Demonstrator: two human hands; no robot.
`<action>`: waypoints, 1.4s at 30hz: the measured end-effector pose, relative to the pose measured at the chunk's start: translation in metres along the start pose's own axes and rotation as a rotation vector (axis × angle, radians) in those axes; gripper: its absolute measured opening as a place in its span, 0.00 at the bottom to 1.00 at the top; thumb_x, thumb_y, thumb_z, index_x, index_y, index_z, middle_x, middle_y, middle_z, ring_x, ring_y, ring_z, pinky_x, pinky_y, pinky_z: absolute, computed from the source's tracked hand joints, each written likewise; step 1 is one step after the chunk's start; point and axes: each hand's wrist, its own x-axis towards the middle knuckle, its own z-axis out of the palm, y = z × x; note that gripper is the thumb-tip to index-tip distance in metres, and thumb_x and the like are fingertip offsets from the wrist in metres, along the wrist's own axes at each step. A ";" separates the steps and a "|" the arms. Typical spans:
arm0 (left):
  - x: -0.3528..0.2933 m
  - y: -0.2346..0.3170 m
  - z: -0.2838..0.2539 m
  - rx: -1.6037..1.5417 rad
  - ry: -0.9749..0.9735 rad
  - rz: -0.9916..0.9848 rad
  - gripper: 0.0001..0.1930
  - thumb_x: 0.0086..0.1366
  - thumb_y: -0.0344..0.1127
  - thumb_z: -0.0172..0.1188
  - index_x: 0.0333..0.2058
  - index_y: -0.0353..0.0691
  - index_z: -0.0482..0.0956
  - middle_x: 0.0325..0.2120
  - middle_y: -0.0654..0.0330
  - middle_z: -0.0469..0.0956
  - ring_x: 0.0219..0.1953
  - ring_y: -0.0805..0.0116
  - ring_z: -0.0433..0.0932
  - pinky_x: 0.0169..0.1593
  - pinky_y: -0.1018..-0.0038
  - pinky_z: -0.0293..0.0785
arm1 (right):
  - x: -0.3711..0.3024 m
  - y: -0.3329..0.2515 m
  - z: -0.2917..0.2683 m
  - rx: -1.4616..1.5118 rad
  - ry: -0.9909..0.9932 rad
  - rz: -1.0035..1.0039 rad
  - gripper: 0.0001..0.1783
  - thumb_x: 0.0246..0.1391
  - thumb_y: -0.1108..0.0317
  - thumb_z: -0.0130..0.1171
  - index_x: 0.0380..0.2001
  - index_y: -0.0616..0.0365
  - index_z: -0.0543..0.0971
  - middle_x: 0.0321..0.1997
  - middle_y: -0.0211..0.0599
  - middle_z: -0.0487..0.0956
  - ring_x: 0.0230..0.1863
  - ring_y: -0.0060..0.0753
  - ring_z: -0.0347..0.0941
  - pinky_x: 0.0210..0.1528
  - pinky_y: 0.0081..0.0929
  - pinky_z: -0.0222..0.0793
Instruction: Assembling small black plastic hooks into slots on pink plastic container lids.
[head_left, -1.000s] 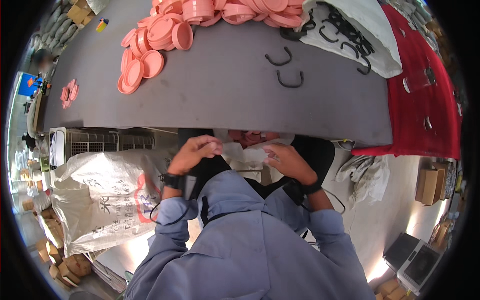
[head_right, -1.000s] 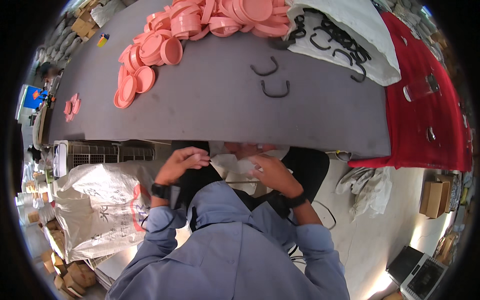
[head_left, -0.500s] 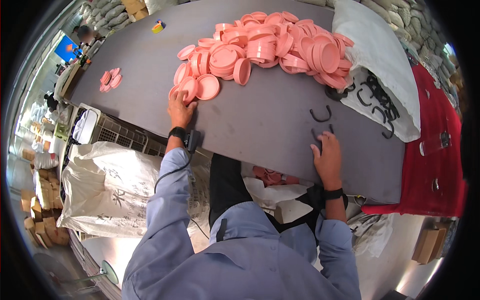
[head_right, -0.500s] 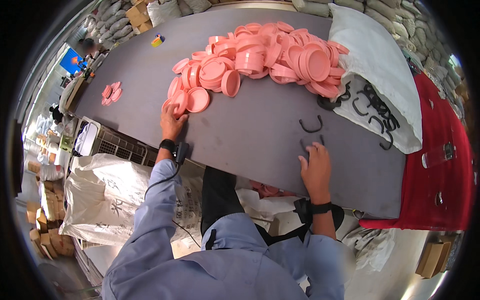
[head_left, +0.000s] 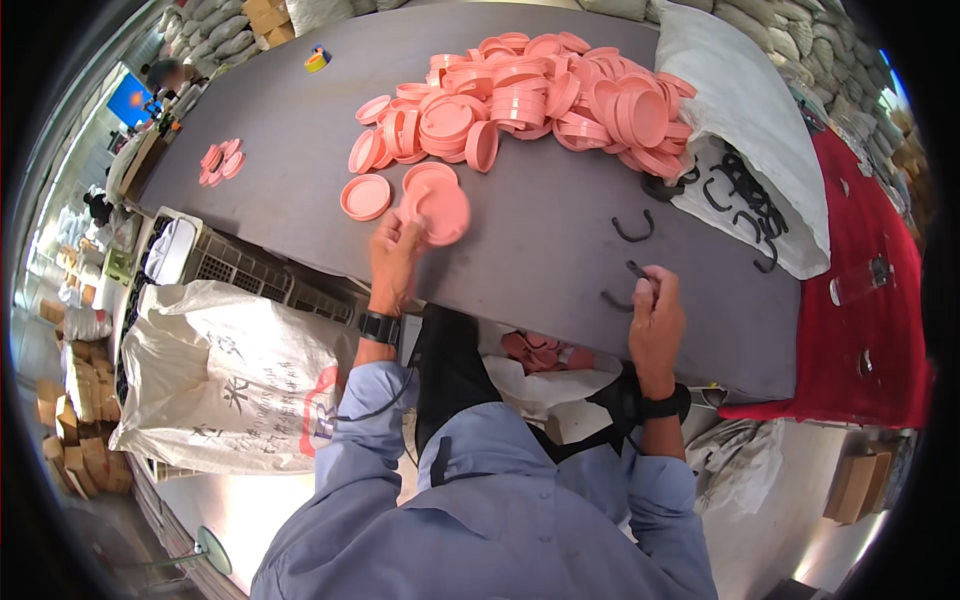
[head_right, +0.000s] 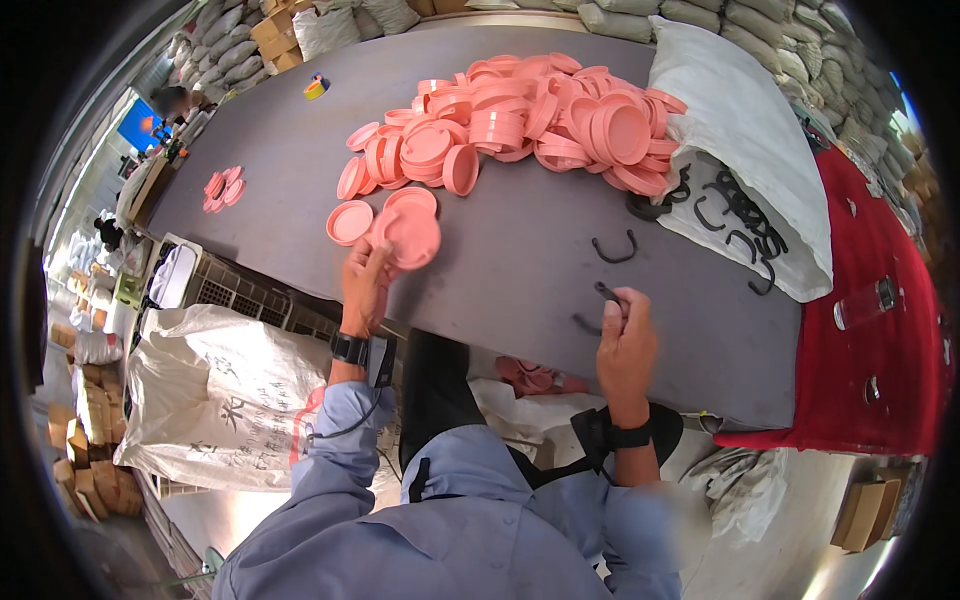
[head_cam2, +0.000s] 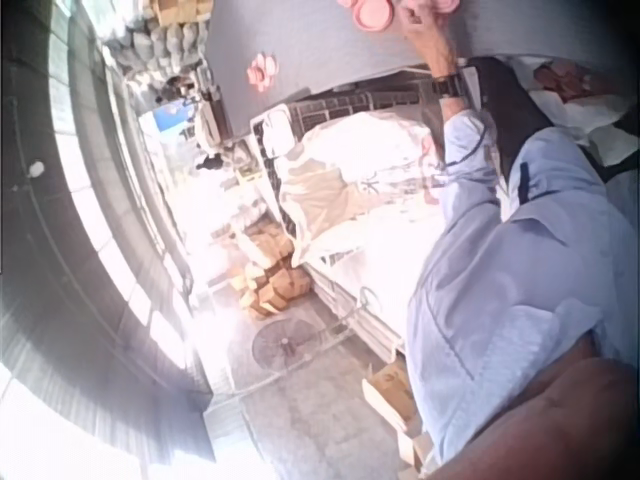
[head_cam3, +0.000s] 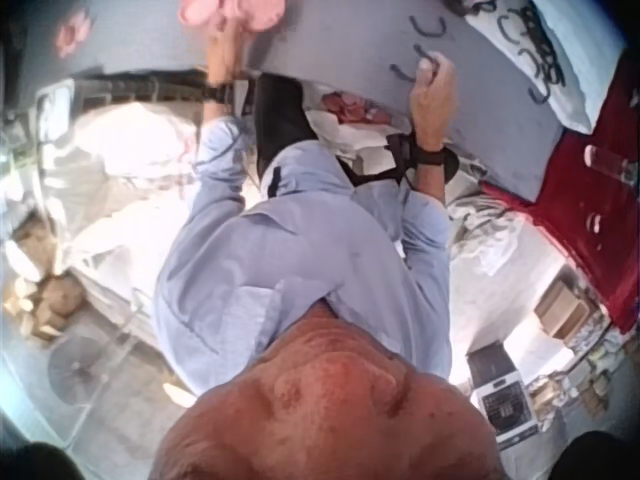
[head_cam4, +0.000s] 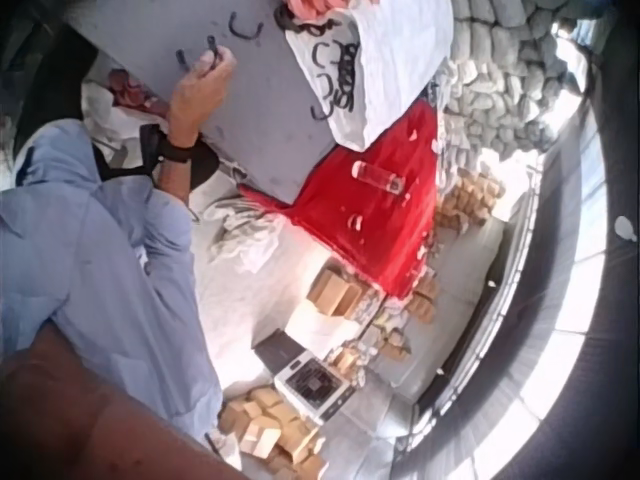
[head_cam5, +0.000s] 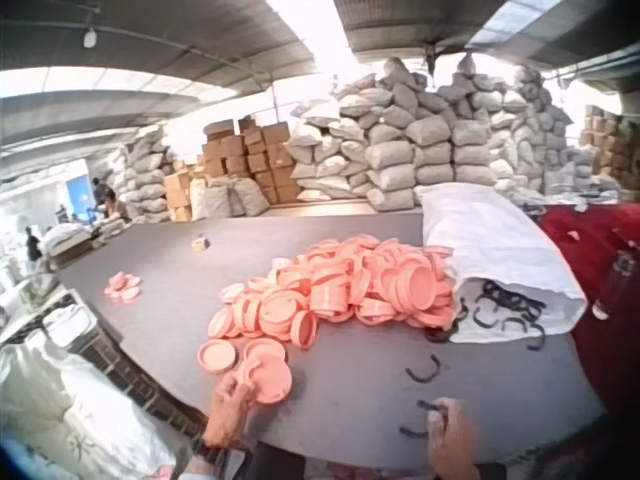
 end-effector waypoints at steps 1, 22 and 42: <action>-0.014 0.008 0.020 -0.002 -0.010 -0.003 0.11 0.71 0.35 0.65 0.45 0.34 0.78 0.32 0.66 0.79 0.33 0.79 0.76 0.36 0.80 0.74 | -0.001 -0.007 -0.001 -0.005 0.008 0.004 0.12 0.70 0.66 0.57 0.50 0.60 0.76 0.33 0.46 0.79 0.31 0.44 0.76 0.37 0.38 0.72; -0.124 0.015 0.108 0.124 -0.444 -0.277 0.25 0.62 0.25 0.71 0.57 0.34 0.75 0.49 0.60 0.80 0.51 0.72 0.78 0.56 0.73 0.78 | -0.028 -0.048 0.018 0.155 -0.320 -0.252 0.10 0.67 0.72 0.55 0.45 0.63 0.82 0.42 0.52 0.83 0.41 0.56 0.81 0.45 0.41 0.77; -0.108 0.007 0.093 -0.003 -0.294 -0.403 0.10 0.72 0.27 0.61 0.49 0.34 0.83 0.43 0.60 0.84 0.44 0.73 0.81 0.50 0.74 0.80 | -0.038 -0.058 0.010 0.130 -0.461 -0.535 0.11 0.48 0.73 0.67 0.38 0.58 0.82 0.36 0.39 0.77 0.38 0.50 0.75 0.38 0.43 0.74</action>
